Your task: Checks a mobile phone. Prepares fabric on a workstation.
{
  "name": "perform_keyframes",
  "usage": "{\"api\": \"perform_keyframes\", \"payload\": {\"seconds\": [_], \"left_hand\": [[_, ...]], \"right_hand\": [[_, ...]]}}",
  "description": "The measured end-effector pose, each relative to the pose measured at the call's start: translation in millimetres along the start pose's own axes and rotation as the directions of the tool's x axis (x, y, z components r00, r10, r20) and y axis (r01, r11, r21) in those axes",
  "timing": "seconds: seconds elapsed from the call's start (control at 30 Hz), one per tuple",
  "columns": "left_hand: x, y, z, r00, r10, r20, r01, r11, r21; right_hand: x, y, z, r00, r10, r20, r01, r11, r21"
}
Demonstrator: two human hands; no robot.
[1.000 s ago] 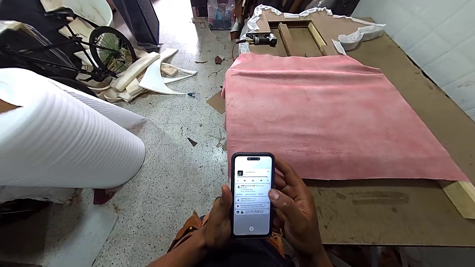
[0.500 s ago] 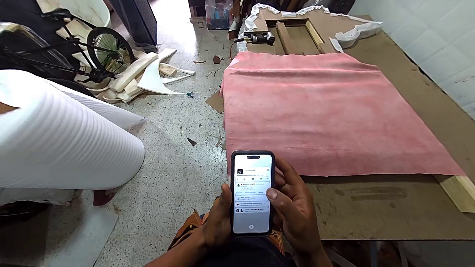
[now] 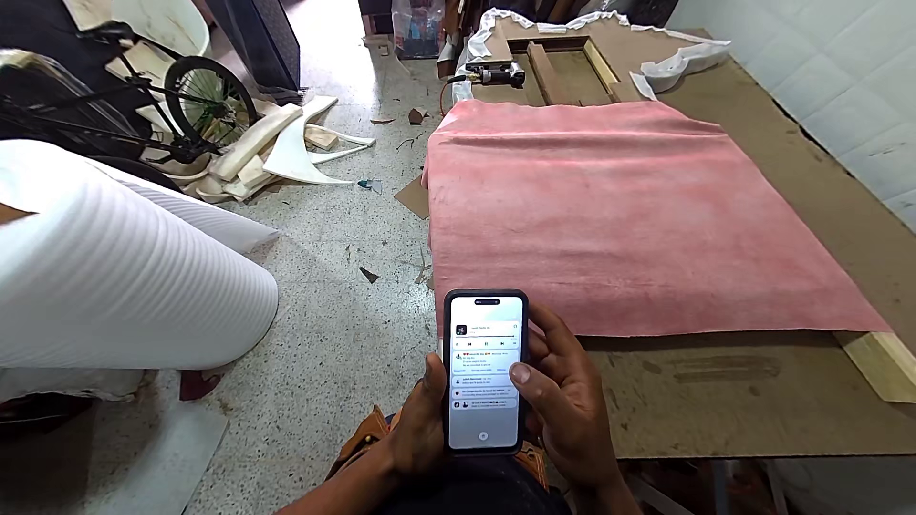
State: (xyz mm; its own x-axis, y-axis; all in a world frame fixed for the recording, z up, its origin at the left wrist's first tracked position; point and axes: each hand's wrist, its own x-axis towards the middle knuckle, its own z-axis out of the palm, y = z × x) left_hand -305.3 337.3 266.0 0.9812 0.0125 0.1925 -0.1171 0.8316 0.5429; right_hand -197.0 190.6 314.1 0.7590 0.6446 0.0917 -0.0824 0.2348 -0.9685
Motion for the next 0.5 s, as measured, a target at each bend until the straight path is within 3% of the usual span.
{"api": "perform_keyframes", "payload": {"seconds": [0.5], "left_hand": [[-0.3, -5.6, 3.1, 1.0, 0.001, -0.005, -0.001, 1.0, 0.023]], "right_hand": [[-7.4, 1.5, 2.2, 1.0, 0.017, -0.016, -0.017, 1.0, -0.023]]}}
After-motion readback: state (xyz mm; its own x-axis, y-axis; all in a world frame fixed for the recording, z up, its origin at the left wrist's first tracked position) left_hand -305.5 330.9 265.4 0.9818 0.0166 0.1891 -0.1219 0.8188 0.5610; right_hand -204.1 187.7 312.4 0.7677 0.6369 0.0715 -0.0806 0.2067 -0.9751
